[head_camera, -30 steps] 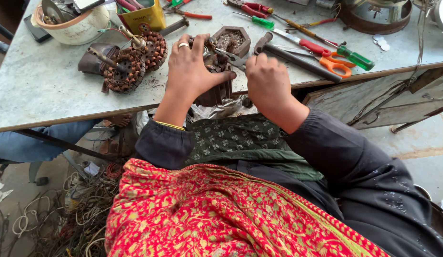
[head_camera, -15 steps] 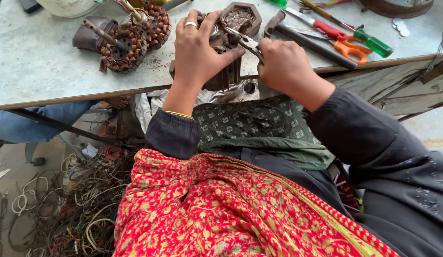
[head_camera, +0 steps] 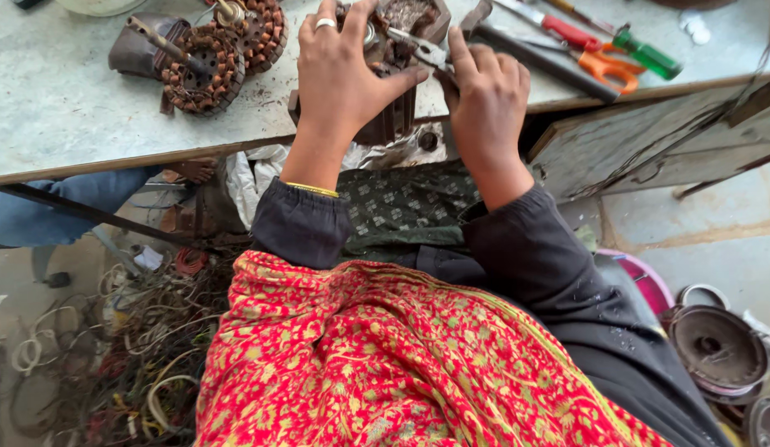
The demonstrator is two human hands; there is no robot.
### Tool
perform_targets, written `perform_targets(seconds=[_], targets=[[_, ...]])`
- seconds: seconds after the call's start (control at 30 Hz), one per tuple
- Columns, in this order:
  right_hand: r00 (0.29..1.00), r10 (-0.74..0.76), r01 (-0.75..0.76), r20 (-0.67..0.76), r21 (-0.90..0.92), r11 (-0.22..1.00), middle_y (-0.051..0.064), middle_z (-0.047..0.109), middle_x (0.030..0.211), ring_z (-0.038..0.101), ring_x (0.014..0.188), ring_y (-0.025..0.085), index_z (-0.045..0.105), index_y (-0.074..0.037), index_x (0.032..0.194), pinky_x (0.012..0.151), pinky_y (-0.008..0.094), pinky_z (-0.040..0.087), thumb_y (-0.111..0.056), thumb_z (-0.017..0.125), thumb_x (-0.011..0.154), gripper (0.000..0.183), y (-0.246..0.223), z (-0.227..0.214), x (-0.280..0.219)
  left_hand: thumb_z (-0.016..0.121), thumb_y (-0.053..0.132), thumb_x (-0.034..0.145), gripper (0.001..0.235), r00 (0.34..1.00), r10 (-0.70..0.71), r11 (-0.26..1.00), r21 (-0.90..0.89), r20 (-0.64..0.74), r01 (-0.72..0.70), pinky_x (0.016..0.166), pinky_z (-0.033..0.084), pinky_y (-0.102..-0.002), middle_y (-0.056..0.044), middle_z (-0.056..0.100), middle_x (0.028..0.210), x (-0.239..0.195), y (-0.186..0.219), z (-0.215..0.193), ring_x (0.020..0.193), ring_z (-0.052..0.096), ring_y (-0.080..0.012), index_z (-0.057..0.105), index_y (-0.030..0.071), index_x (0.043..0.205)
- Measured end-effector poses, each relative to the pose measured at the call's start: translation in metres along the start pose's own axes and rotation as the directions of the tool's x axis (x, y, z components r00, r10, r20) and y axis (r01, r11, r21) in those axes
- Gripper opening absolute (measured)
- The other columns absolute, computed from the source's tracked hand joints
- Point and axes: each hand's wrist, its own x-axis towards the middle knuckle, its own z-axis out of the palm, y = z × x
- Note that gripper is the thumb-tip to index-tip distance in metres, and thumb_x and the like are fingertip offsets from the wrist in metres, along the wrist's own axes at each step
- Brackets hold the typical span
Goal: The person uses pliers and a screwdriver to remove old copper windings from a motor stator. They repeatedly pull and cut the wires from the slots, then scrape the interior with the screwdriver to clear debris.
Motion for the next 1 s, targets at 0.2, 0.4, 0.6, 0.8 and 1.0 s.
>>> perform_targets(seconds=[0.2,0.4,0.6,0.8,1.0], targets=[[0.980,0.070,-0.091,0.185,0.109,0.990,0.014,0.068,0.098,0.067,0.089,0.035,0.064,-0.002,0.113,0.077,0.045,0.054,-0.007,0.066,0.101,0.013,0.010,0.036,-0.009,0.078,0.078,0.081,0.097,0.996,0.008,0.997,-0.082,0.094,0.000,0.112,0.037,-0.058,-0.022,0.066,0.091,0.000,0.001,-0.005,0.104,0.061,-0.0448,0.054,0.003,0.137],[0.950,-0.030,-0.045,0.311,0.229,0.972,0.017,0.070,0.089,0.069,0.081,0.039,0.063,-0.002,0.095,0.071,0.048,0.053,-0.009,0.069,0.091,0.010,0.028,0.013,0.008,0.084,0.071,0.091,0.080,0.986,0.143,0.987,-0.054,-0.084,-0.148,0.111,0.040,-0.054,-0.017,0.063,0.081,-0.002,-0.008,0.002,0.095,0.063,-0.0371,0.062,0.004,0.128],[0.885,-0.149,0.074,0.442,0.184,0.980,0.020,0.068,0.084,0.067,0.077,0.041,0.063,-0.001,0.093,0.071,0.050,0.053,-0.015,0.072,0.087,0.018,0.029,-0.017,0.036,0.086,0.067,0.088,0.083,0.984,0.120,0.989,-0.072,-0.135,-0.130,0.111,0.039,-0.056,-0.026,0.066,0.110,-0.007,-0.008,0.009,0.122,0.053,-0.0476,0.060,0.008,0.139],[0.894,-0.246,0.326,0.375,-0.167,0.930,0.010,0.068,0.083,0.067,0.077,0.029,0.067,-0.006,0.089,0.058,0.041,0.050,-0.013,0.068,0.083,0.009,0.011,-0.046,0.064,0.084,0.076,0.085,0.092,0.990,0.063,0.997,-0.028,-0.127,-0.067,0.110,0.039,-0.058,-0.033,0.062,0.122,-0.006,-0.004,0.009,0.126,0.049,-0.0527,0.060,0.007,0.139],[0.807,-0.449,0.577,0.385,-0.353,0.736,0.008,0.065,0.080,0.065,0.072,0.025,0.068,-0.007,0.088,0.055,0.038,0.048,-0.013,0.069,0.081,0.009,0.003,-0.082,0.086,0.078,0.072,0.094,0.082,0.997,0.012,0.991,-0.135,-0.070,-0.022,0.113,0.044,-0.053,-0.024,0.064,0.133,-0.013,-0.002,0.014,0.132,0.052,-0.0451,0.058,0.009,0.143]])
